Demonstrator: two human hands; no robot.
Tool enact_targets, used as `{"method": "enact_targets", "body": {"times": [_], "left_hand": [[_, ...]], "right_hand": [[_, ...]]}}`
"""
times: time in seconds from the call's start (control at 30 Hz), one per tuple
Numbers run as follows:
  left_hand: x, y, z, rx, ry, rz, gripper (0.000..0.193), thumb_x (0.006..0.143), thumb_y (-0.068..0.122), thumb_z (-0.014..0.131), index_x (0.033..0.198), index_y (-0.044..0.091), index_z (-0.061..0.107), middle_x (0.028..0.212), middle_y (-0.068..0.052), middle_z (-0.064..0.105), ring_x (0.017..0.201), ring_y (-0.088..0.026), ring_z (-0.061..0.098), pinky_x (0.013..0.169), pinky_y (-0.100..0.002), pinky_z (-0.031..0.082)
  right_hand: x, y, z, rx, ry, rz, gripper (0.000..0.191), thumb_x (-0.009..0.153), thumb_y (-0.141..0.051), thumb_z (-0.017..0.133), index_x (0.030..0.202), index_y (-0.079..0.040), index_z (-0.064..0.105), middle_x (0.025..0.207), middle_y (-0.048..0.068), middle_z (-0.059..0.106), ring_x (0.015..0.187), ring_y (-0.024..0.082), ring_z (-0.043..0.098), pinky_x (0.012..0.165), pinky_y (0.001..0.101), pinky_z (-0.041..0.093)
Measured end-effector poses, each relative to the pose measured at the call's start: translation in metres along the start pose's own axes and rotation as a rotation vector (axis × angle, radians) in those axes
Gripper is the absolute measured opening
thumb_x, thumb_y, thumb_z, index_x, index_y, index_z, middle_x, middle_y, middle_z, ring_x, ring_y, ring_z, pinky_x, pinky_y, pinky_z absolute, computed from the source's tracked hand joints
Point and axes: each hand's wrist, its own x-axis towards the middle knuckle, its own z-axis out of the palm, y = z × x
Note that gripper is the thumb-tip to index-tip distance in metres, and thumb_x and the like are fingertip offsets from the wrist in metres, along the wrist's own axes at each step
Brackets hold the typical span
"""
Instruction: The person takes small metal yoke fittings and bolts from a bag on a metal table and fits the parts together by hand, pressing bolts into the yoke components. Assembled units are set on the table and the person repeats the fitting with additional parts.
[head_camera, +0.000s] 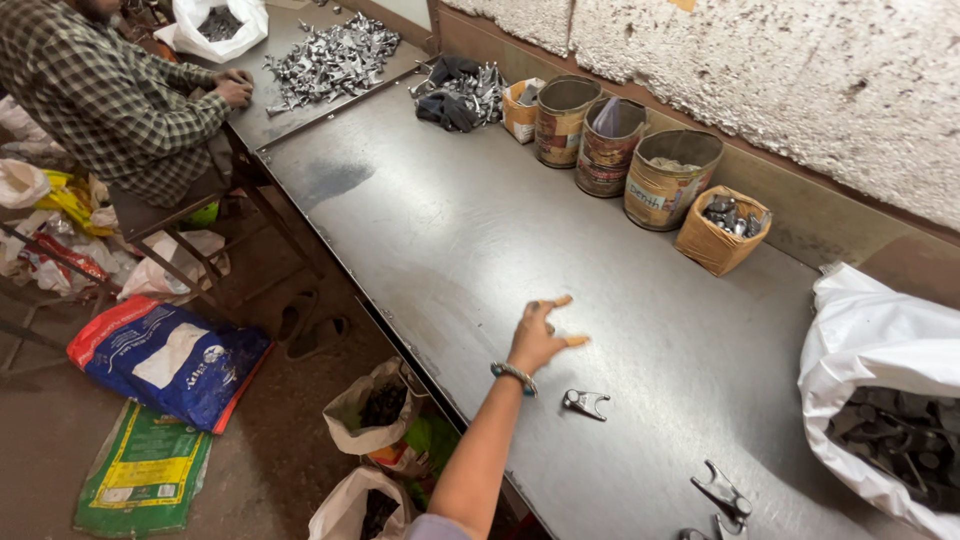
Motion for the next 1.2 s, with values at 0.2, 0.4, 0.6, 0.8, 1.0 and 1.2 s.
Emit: {"method": "enact_targets", "body": {"times": [0.2, 0.4, 0.6, 0.8, 1.0, 1.2], "left_hand": [[-0.04, -0.001, 0.025, 0.267, -0.38, -0.076, 0.119, 0.041, 0.052, 0.098, 0.149, 0.032, 0.052, 0.141, -0.015, 0.043, 0.123, -0.035, 0.054, 0.104, -0.045, 0.05], [-0.061, -0.003, 0.038, 0.422, -0.436, 0.123, 0.117, 0.041, 0.045, 0.103, 0.146, 0.035, 0.054, 0.139, -0.014, 0.043, 0.114, -0.042, 0.047, 0.1, -0.049, 0.05], [-0.093, 0.036, 0.069, 0.48, -0.634, 0.223, 0.116, 0.044, 0.044, 0.099, 0.149, 0.038, 0.051, 0.128, -0.012, 0.049, 0.103, -0.038, 0.048, 0.096, -0.046, 0.052], [-0.133, 0.058, 0.104, 0.349, -0.755, 0.352, 0.095, 0.061, 0.059, 0.094, 0.145, 0.036, 0.055, 0.124, -0.015, 0.05, 0.101, -0.039, 0.049, 0.093, -0.048, 0.051], [-0.161, 0.058, 0.116, 0.433, -0.686, 0.358, 0.072, 0.07, 0.058, 0.081, 0.137, 0.037, 0.064, 0.123, -0.013, 0.052, 0.103, -0.036, 0.05, 0.089, -0.046, 0.053], [-0.175, 0.049, 0.106, 0.368, -0.75, 0.29, 0.059, 0.077, 0.057, 0.08, 0.131, 0.037, 0.068, 0.119, -0.012, 0.053, 0.101, -0.034, 0.051, 0.089, -0.046, 0.053]], "right_hand": [[-0.072, 0.011, 0.004, -0.016, 0.234, -0.157, 0.053, 0.077, -0.024, 0.078, 0.129, -0.019, 0.073, 0.128, 0.008, 0.069, 0.106, 0.031, 0.066, 0.103, 0.042, 0.052], [-0.155, -0.056, -0.041, 0.104, 0.173, -0.133, 0.045, 0.083, -0.022, 0.075, 0.128, -0.018, 0.072, 0.127, 0.005, 0.069, 0.111, 0.029, 0.06, 0.1, 0.0398, 0.049], [-0.167, -0.105, -0.082, 0.205, 0.119, -0.041, 0.036, 0.076, -0.022, 0.082, 0.111, -0.016, 0.075, 0.115, 0.002, 0.072, 0.103, 0.026, 0.06, 0.092, 0.0378, 0.051], [-0.182, -0.115, -0.079, 0.25, 0.142, 0.115, 0.06, 0.068, -0.025, 0.09, 0.118, -0.003, 0.067, 0.104, 0.011, 0.068, 0.094, 0.03, 0.057, 0.082, 0.0416, 0.05], [-0.184, -0.114, -0.057, 0.253, 0.172, 0.105, 0.05, 0.074, -0.018, 0.089, 0.116, -0.004, 0.067, 0.101, 0.011, 0.068, 0.094, 0.03, 0.06, 0.082, 0.0409, 0.051], [-0.19, -0.106, -0.049, 0.48, 0.169, 0.179, 0.044, 0.074, -0.008, 0.088, 0.11, -0.002, 0.064, 0.101, 0.014, 0.062, 0.083, 0.022, 0.066, 0.073, 0.034, 0.057]]}}
